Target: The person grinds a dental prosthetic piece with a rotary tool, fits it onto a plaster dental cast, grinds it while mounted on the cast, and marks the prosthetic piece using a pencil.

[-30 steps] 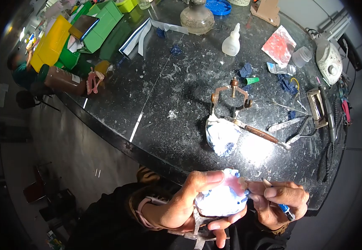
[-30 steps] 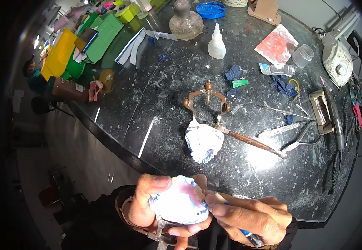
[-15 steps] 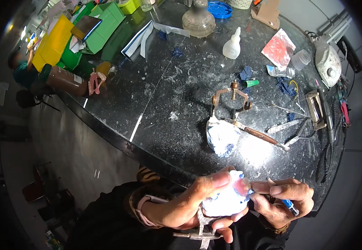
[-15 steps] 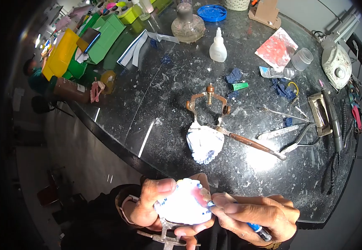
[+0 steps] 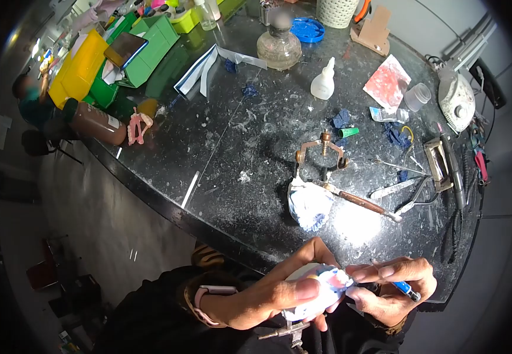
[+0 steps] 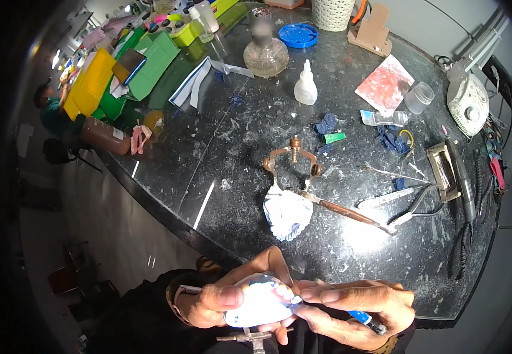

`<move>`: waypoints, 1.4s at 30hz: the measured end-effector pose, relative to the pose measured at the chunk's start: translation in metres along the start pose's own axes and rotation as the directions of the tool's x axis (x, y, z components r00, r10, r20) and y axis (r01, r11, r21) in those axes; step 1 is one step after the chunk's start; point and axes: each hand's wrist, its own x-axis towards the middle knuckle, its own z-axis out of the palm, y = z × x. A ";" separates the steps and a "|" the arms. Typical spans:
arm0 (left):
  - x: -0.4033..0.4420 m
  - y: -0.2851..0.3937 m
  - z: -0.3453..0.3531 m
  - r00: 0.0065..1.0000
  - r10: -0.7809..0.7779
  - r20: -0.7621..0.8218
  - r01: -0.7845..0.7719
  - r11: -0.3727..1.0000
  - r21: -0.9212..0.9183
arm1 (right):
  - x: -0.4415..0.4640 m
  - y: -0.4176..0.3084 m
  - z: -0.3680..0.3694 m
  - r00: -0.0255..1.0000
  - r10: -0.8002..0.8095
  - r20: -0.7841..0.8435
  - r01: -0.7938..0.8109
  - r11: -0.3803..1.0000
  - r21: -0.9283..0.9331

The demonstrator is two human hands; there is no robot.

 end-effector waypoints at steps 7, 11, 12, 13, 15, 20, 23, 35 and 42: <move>-0.005 0.002 -0.002 0.993 0.076 0.095 -0.097 0.964 0.246 | -0.012 -0.012 0.018 0.974 0.115 -0.197 -0.093 0.989 0.116; -0.004 0.003 -0.001 0.984 0.139 0.112 -0.167 0.940 0.297 | -0.013 -0.013 0.021 0.982 0.056 -0.178 -0.048 0.998 0.047; -0.004 0.000 -0.003 0.971 0.180 0.155 -0.219 0.928 0.301 | -0.015 -0.014 0.019 0.986 0.061 -0.153 -0.059 0.998 0.014; -0.003 -0.005 -0.008 0.956 0.219 0.198 -0.272 0.913 0.303 | -0.014 -0.013 0.022 0.987 0.037 -0.157 -0.038 0.999 -0.004; 0.002 -0.014 -0.016 0.901 0.308 0.306 -0.394 0.875 0.280 | -0.010 -0.011 0.030 0.987 -0.009 -0.163 0.003 0.999 -0.039; 0.013 -0.023 -0.026 0.762 0.418 0.494 -0.589 0.764 0.263 | -0.001 -0.006 0.011 0.965 0.059 0.256 -0.110 0.976 0.188; 0.019 -0.028 -0.031 0.682 0.451 0.576 -0.643 0.745 0.178 | -0.003 -0.003 0.016 0.984 -0.031 0.175 0.002 0.987 0.160; 0.016 -0.028 -0.042 0.684 0.409 0.604 -0.652 0.715 0.253 | 0.010 -0.011 0.013 0.962 -0.141 0.234 0.064 0.949 0.310; 0.017 -0.030 -0.045 0.697 0.422 0.579 -0.668 0.676 0.311 | -0.004 0.003 0.017 0.976 -0.141 0.168 0.118 0.983 0.144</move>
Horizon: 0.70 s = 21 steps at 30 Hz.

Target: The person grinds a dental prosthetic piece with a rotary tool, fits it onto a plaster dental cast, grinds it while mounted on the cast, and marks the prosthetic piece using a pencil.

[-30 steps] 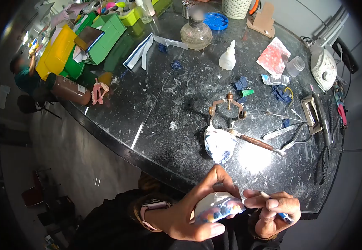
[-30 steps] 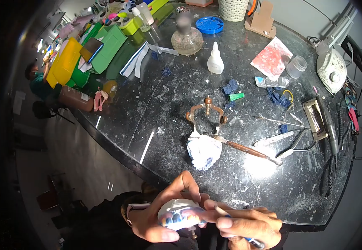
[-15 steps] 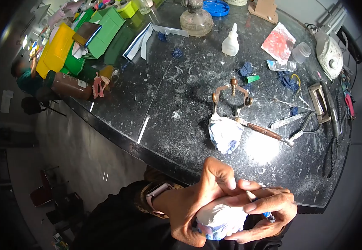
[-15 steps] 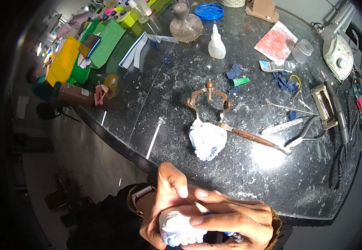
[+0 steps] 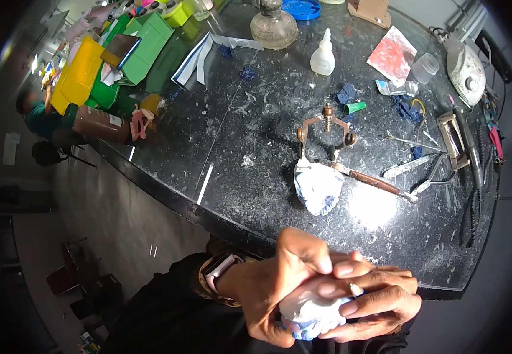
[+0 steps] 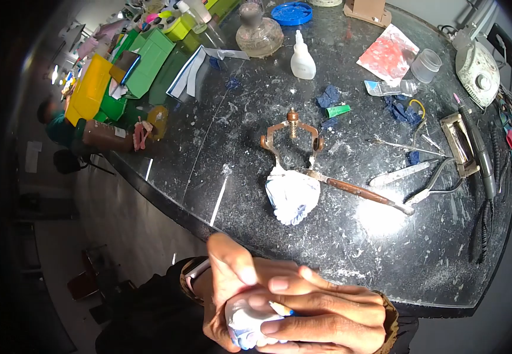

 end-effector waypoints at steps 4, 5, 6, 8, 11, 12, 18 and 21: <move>0.008 0.002 -0.003 0.995 0.095 -0.038 -0.086 0.975 0.203 | -0.011 0.008 -0.006 0.998 0.000 -0.063 0.004 0.997 0.076; 0.013 0.005 -0.006 0.990 0.137 -0.032 -0.123 0.954 0.274 | -0.014 0.012 -0.004 0.985 -0.069 -0.160 0.084 0.993 0.088; 0.023 0.009 -0.006 0.968 0.250 -0.032 -0.223 0.909 0.352 | -0.018 0.016 -0.004 0.968 -0.115 -0.221 0.145 0.981 0.128; 0.028 0.012 -0.005 0.929 0.366 -0.042 -0.309 0.836 0.453 | -0.028 0.005 -0.008 0.947 -0.047 -0.318 0.136 0.955 0.264; 0.027 0.013 -0.002 0.912 0.397 -0.104 -0.287 0.798 0.531 | -0.020 0.012 -0.002 0.892 -0.223 -0.393 0.330 0.916 0.229; 0.028 0.014 0.001 0.902 0.411 -0.132 -0.274 0.780 0.562 | -0.019 0.011 0.007 0.859 -0.209 -0.468 0.346 0.910 0.228; 0.029 0.017 0.001 0.881 0.455 -0.133 -0.255 0.690 0.677 | -0.031 0.000 0.008 0.922 -0.119 -0.369 0.234 0.929 0.285; 0.029 0.018 -0.002 0.883 0.458 -0.109 -0.261 0.669 0.696 | -0.026 -0.004 -0.001 0.976 -0.162 -0.147 0.199 0.935 0.293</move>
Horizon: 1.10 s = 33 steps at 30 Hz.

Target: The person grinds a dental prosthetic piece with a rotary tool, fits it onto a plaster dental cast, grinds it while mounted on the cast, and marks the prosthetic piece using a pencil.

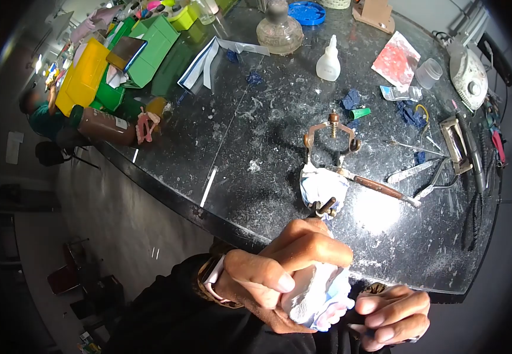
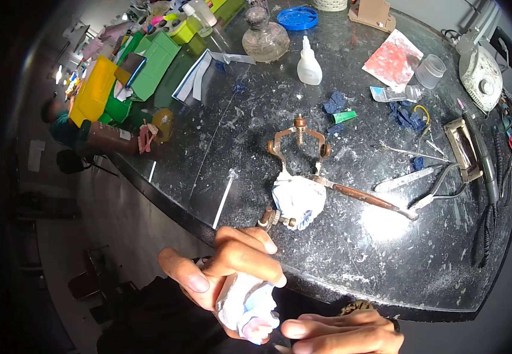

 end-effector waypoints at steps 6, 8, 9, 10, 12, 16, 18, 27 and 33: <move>-0.003 0.000 0.011 0.991 0.004 -0.137 0.002 0.999 0.039 | 0.027 -0.011 0.015 0.999 0.013 0.029 -0.006 0.976 -0.219; -0.003 0.001 0.011 0.992 -0.006 -0.127 0.014 0.998 0.067 | 0.030 -0.016 0.017 0.998 0.052 0.041 -0.038 0.956 -0.290; -0.003 0.002 0.009 0.993 -0.014 -0.114 0.023 0.996 0.082 | 0.031 -0.016 0.018 0.999 0.041 0.025 -0.031 0.954 -0.299; -0.003 0.002 0.009 0.994 -0.019 -0.103 0.029 0.995 0.091 | 0.031 -0.016 0.019 0.999 0.048 0.021 -0.040 0.954 -0.298; -0.003 0.003 0.008 0.996 -0.027 -0.087 0.036 0.994 0.103 | 0.031 -0.017 0.019 0.998 0.064 0.012 -0.057 0.954 -0.295; 0.000 0.000 0.008 0.996 -0.005 -0.085 0.011 0.997 0.073 | 0.032 -0.018 0.019 0.997 0.071 0.026 -0.058 0.941 -0.334; 0.000 0.000 0.001 1.000 -0.010 -0.017 0.011 0.996 0.089 | 0.032 -0.018 0.019 0.997 0.069 0.023 -0.057 0.937 -0.343; -0.001 -0.003 0.006 0.998 0.010 -0.054 -0.008 0.999 0.040 | 0.027 -0.019 0.000 0.964 0.130 0.232 -0.049 0.944 -0.325; -0.002 -0.005 0.005 0.998 0.024 -0.056 -0.021 0.999 0.045 | 0.030 -0.013 0.018 0.999 -0.023 0.027 0.031 0.920 -0.391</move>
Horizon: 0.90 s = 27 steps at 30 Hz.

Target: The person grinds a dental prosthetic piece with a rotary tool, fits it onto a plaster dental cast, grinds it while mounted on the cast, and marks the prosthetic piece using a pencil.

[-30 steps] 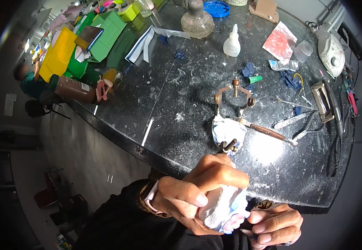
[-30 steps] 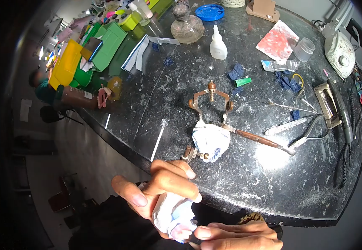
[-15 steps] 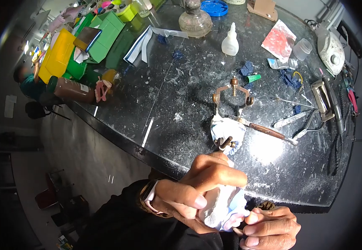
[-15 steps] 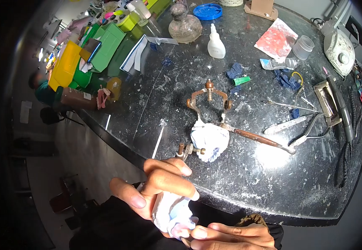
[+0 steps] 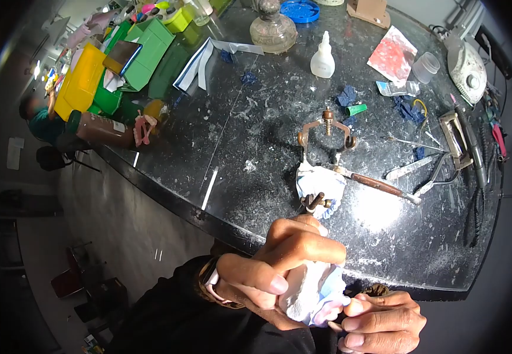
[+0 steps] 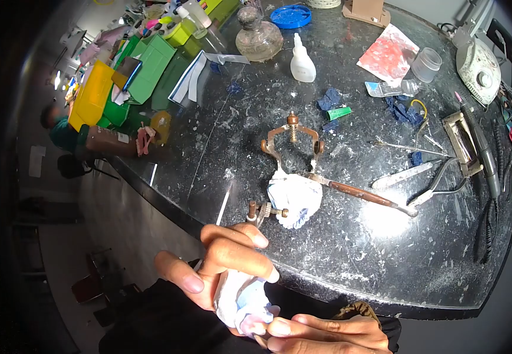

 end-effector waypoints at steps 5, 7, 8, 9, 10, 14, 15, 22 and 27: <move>-0.002 0.004 0.005 0.997 -0.072 -0.040 0.072 0.997 -0.007 | 0.001 0.004 -0.001 1.000 0.008 -0.021 -0.005 0.991 0.132; -0.003 0.005 0.003 0.997 -0.082 -0.011 0.082 0.996 0.019 | 0.000 0.006 -0.002 1.000 0.007 -0.029 -0.002 0.985 0.172; -0.003 0.005 0.001 0.996 -0.085 0.007 0.085 0.996 0.028 | -0.001 0.006 -0.003 1.000 0.007 -0.018 -0.004 0.986 0.164; -0.003 0.004 -0.002 0.996 -0.083 0.033 0.082 0.996 0.027 | -0.001 0.005 -0.003 1.000 0.006 -0.007 -0.005 0.988 0.155; -0.002 0.003 -0.002 0.996 -0.078 0.048 0.076 0.997 0.026 | -0.001 0.005 -0.003 1.000 0.008 -0.006 -0.007 0.991 0.137; -0.001 0.002 -0.003 0.996 -0.056 0.073 0.055 0.998 0.017 | 0.000 0.001 -0.003 1.000 0.021 0.015 -0.022 0.997 0.072; -0.002 0.001 -0.004 0.995 -0.056 0.077 0.055 0.998 0.012 | 0.001 0.000 -0.003 0.999 0.026 0.024 -0.028 0.998 0.057; -0.002 0.004 0.000 0.995 -0.085 0.052 0.087 0.996 -0.030 | -0.001 0.002 0.000 1.000 -0.008 -0.012 0.008 0.999 0.050; -0.001 0.011 0.000 0.925 -0.287 0.247 0.378 0.741 -0.555 | -0.002 0.004 -0.004 0.998 0.040 -0.050 -0.031 0.985 0.172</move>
